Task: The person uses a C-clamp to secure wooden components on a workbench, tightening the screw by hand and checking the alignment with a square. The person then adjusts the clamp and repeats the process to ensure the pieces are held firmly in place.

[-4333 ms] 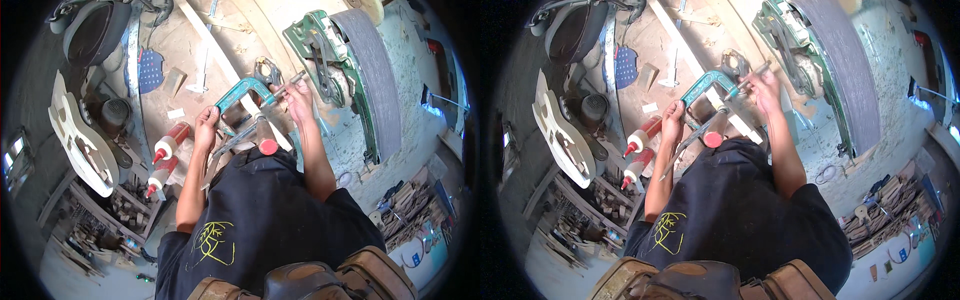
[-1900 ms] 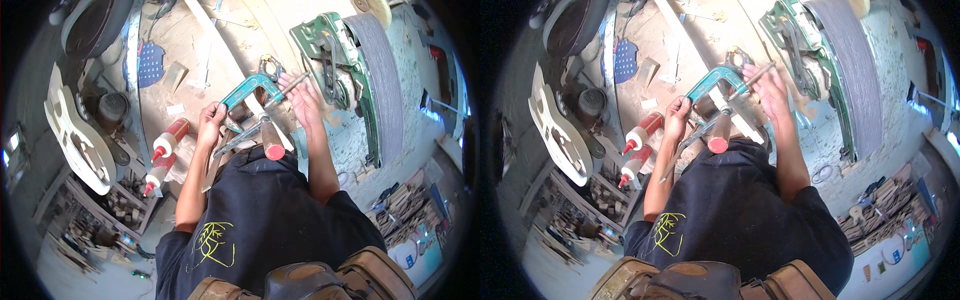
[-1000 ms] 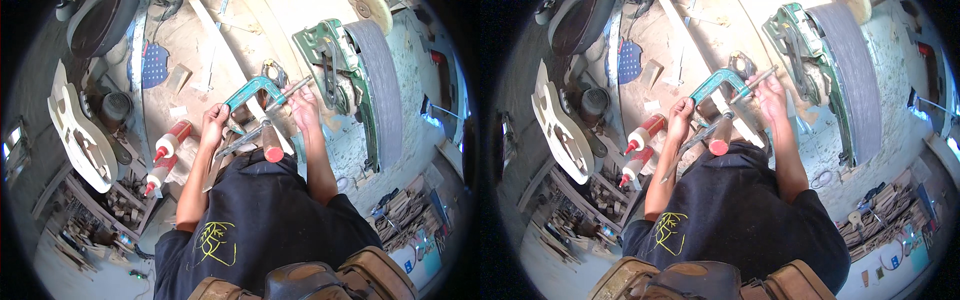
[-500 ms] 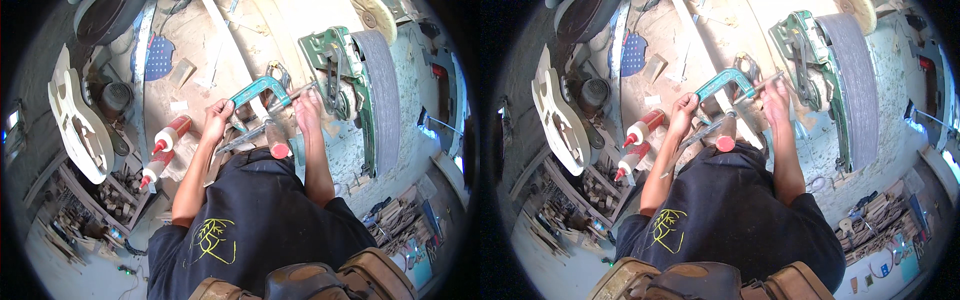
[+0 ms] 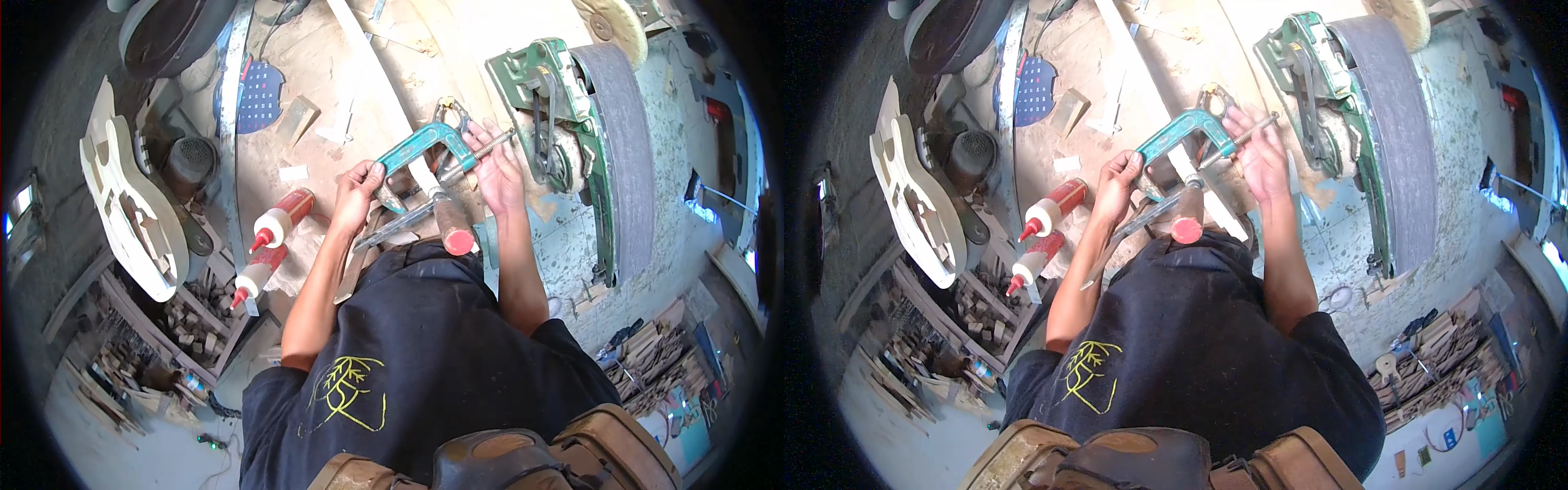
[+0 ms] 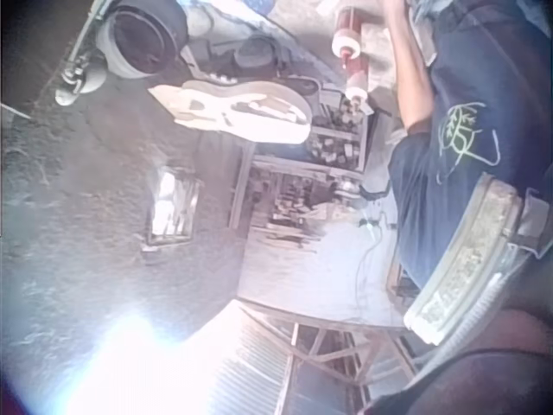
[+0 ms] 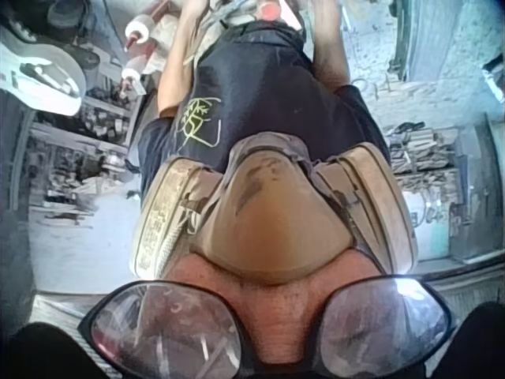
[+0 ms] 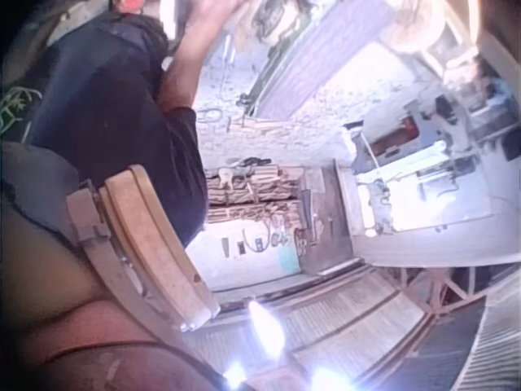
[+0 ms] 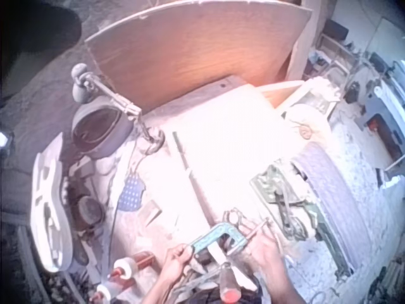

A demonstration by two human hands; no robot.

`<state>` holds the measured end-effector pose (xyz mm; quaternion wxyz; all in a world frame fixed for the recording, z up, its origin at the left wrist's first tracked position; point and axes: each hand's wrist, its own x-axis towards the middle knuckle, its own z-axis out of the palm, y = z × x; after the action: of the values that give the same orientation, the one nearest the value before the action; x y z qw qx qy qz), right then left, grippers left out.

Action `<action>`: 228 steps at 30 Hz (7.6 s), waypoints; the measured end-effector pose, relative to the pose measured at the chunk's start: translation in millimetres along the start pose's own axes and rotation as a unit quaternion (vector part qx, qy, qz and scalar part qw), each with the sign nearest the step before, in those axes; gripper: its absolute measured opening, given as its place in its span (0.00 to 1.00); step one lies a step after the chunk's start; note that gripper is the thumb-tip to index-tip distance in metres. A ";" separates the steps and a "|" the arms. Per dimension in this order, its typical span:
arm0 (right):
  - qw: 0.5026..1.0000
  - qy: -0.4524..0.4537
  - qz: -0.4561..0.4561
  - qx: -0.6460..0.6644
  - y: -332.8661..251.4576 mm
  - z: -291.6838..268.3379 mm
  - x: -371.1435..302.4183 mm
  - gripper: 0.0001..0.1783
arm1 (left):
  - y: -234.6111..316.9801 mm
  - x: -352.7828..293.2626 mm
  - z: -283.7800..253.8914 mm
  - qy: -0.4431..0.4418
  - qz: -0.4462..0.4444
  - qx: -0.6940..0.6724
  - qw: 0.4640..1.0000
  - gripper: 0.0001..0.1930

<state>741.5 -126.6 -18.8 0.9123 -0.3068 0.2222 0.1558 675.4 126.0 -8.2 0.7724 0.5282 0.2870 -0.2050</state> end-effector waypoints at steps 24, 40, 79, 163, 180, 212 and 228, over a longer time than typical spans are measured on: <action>0.999 -0.026 -0.011 -0.031 -9.1 3.7 -1.1 0.15 | -1.9 5.5 0.1 0.004 0.011 0.016 1.000 0.11; 0.998 -0.007 0.001 -0.055 -1.0 -22.5 4.3 0.16 | 1.8 4.2 3.5 0.008 -0.005 0.009 1.000 0.10; 0.999 0.025 0.023 0.000 -11.4 17.5 3.7 0.16 | 4.3 6.5 3.7 0.001 -0.014 -0.005 1.000 0.10; 0.999 0.019 -0.035 -0.032 10.0 -41.4 13.9 0.20 | 12.5 9.0 20.3 -0.021 0.027 0.023 0.999 0.10; 0.998 -0.026 -0.053 0.034 6.2 -26.8 13.3 0.10 | 10.4 10.9 18.6 -0.026 0.030 0.033 0.999 0.11; 0.997 0.054 -0.005 0.062 -3.2 -9.5 6.2 0.14 | 15.6 12.6 21.9 -0.024 0.026 0.026 0.999 0.12; 0.999 0.003 -0.030 0.044 5.2 -36.0 12.8 0.14 | 17.8 12.8 25.7 -0.026 0.021 0.028 0.999 0.11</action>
<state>739.0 -143.4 -53.5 0.9283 -0.2736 0.2227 0.1178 701.8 108.2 2.9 0.7685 0.5500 0.2501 -0.2104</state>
